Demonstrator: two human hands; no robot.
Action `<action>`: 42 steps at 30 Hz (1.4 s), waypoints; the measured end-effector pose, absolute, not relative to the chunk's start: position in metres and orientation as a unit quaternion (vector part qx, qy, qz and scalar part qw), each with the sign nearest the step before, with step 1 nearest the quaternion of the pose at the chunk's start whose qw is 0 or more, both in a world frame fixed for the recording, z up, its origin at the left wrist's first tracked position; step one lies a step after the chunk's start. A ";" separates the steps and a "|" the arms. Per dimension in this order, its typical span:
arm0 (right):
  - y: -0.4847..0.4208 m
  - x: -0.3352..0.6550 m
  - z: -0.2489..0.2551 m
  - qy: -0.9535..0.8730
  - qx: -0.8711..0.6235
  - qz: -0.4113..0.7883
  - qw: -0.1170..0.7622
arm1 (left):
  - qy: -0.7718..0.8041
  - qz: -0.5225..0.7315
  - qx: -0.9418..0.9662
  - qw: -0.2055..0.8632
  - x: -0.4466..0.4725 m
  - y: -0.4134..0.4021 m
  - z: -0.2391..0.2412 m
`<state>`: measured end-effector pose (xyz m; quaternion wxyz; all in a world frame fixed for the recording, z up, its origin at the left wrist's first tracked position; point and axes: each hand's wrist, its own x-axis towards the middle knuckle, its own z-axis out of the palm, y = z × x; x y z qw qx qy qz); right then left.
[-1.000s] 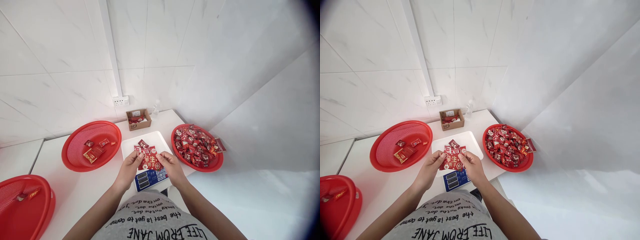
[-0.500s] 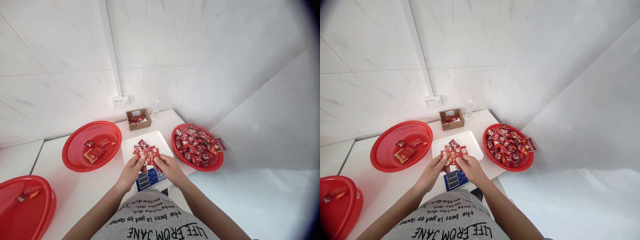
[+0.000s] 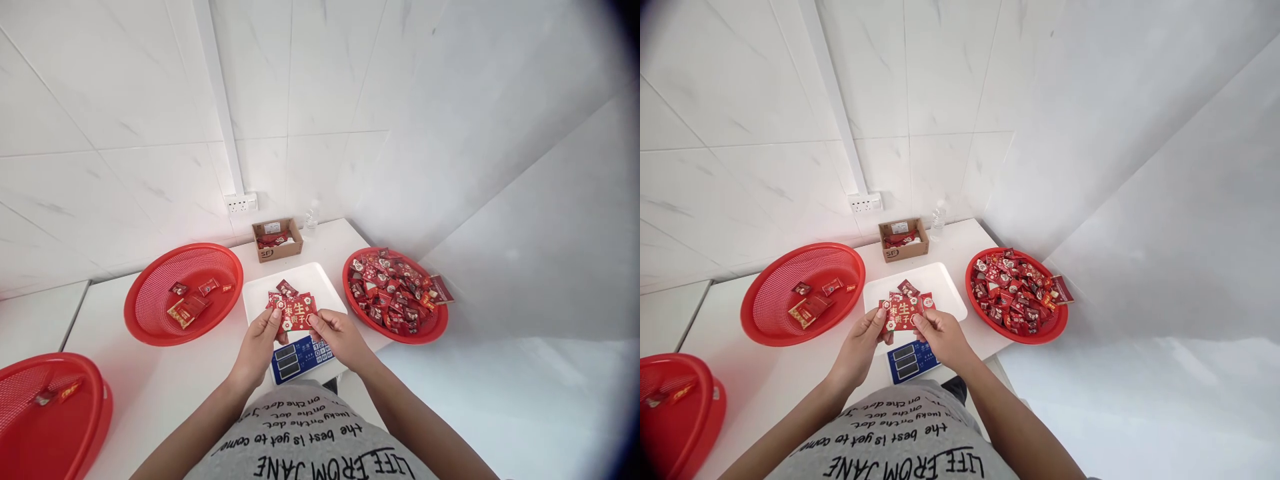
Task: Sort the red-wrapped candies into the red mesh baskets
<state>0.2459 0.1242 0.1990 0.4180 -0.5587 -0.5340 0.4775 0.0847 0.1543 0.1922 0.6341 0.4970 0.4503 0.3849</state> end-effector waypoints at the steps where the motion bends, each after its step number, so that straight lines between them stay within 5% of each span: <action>1: 0.124 0.246 0.198 -0.533 -0.557 0.479 0.419 | 0.453 0.384 0.499 0.631 0.085 0.154 0.191; 18: 0.128 0.247 0.186 -0.442 -0.555 0.533 0.460 | 0.435 0.296 0.547 0.651 0.078 0.152 0.186; 42: 0.126 0.249 0.172 -0.503 -0.575 0.493 0.416 | 0.475 0.325 0.553 0.603 0.077 0.155 0.175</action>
